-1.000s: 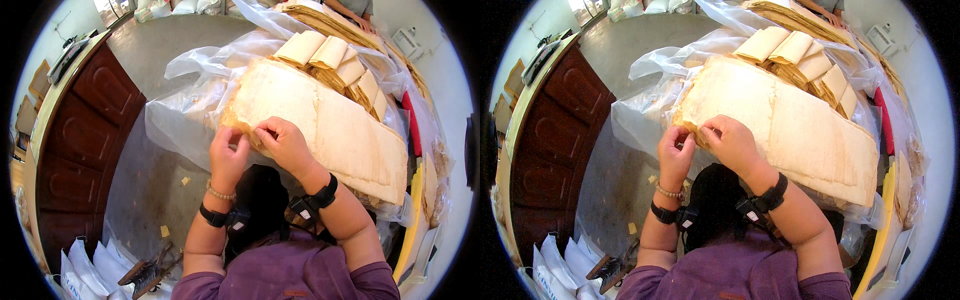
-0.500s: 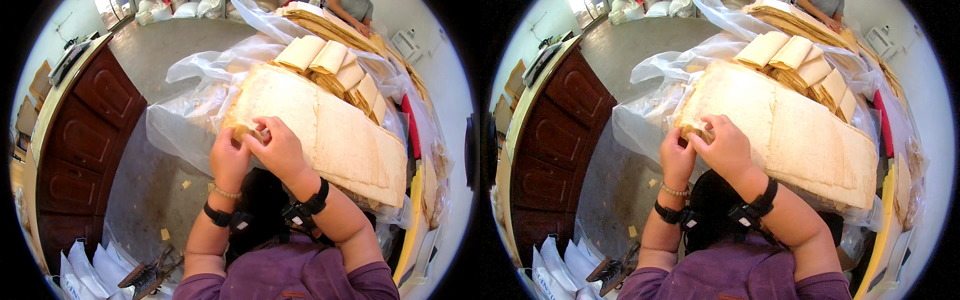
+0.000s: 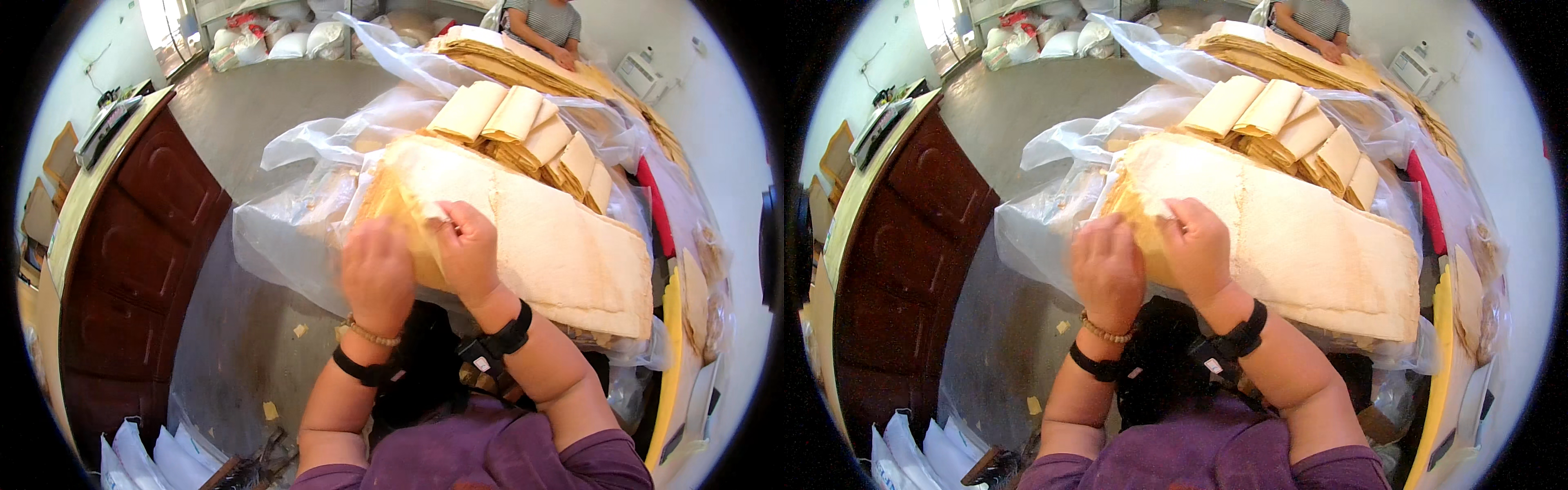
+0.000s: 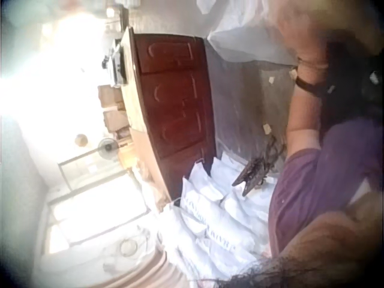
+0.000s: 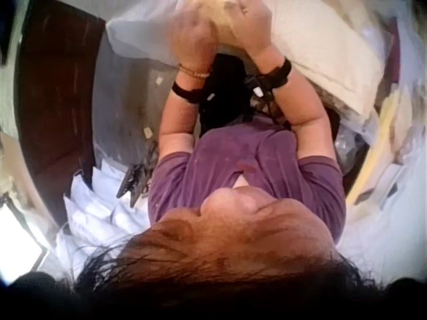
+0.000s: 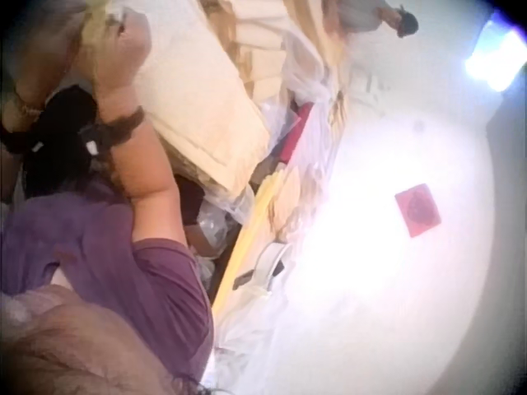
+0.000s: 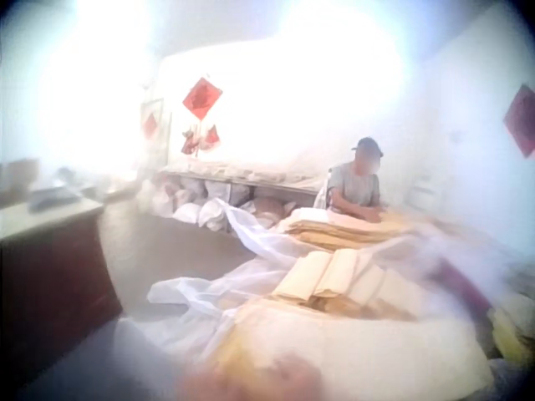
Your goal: The person peels and folds individual large thin beige sheets from a thick stack by hand.
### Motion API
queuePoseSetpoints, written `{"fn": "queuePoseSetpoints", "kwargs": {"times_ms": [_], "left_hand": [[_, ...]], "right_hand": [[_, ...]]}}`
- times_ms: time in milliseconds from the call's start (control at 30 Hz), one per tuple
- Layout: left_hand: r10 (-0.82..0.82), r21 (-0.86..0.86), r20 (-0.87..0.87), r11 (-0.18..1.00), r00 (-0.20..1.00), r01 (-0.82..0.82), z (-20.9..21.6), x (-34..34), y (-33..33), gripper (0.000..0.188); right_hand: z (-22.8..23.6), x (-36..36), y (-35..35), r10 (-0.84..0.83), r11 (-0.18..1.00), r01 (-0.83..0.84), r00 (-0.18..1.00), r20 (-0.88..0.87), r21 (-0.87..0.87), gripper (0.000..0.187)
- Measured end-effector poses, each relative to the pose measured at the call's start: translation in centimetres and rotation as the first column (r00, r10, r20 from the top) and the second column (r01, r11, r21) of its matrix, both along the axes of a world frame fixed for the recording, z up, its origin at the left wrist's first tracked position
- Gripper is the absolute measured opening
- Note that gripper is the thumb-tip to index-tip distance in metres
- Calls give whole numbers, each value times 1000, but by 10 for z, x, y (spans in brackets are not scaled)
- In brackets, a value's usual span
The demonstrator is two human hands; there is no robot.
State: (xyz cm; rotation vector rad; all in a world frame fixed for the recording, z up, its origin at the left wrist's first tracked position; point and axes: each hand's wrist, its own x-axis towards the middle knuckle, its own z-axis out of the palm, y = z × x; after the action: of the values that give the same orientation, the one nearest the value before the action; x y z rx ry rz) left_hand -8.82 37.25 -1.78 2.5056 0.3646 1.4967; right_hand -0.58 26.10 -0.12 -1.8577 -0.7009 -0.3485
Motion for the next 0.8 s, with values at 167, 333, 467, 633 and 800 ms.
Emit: {"fn": "queuePoseSetpoints", "kwargs": {"times_ms": [167, 333, 467, 633, 800], "left_hand": [[-237, -149, -346, 969, 908, 196, -2, 26, 1, 9], [-211, 7, -355, 973, 911, 229, 14, 37, -3, 4], [-326, 45, -355, 930, 876, 364, 9, 55, -3, 7], [-312, 59, -359, 933, 880, 355, -10, 61, 11, 2], [-237, 21, -461, 960, 855, 278, -1, 83, 3, 8]], "right_hand": [[7, 12, -9, -1, 998, -9, 984, 177, 59, 17], [15, 24, -23, -41, 987, 39, 999, 9, 154, 15], [19, 23, -28, -26, 994, 14, 993, 112, 108, 13], [42, 34, -50, -67, 921, 127, 983, -173, 368, 13], [45, 40, -67, -85, 921, 139, 984, -159, 365, 23]]}}
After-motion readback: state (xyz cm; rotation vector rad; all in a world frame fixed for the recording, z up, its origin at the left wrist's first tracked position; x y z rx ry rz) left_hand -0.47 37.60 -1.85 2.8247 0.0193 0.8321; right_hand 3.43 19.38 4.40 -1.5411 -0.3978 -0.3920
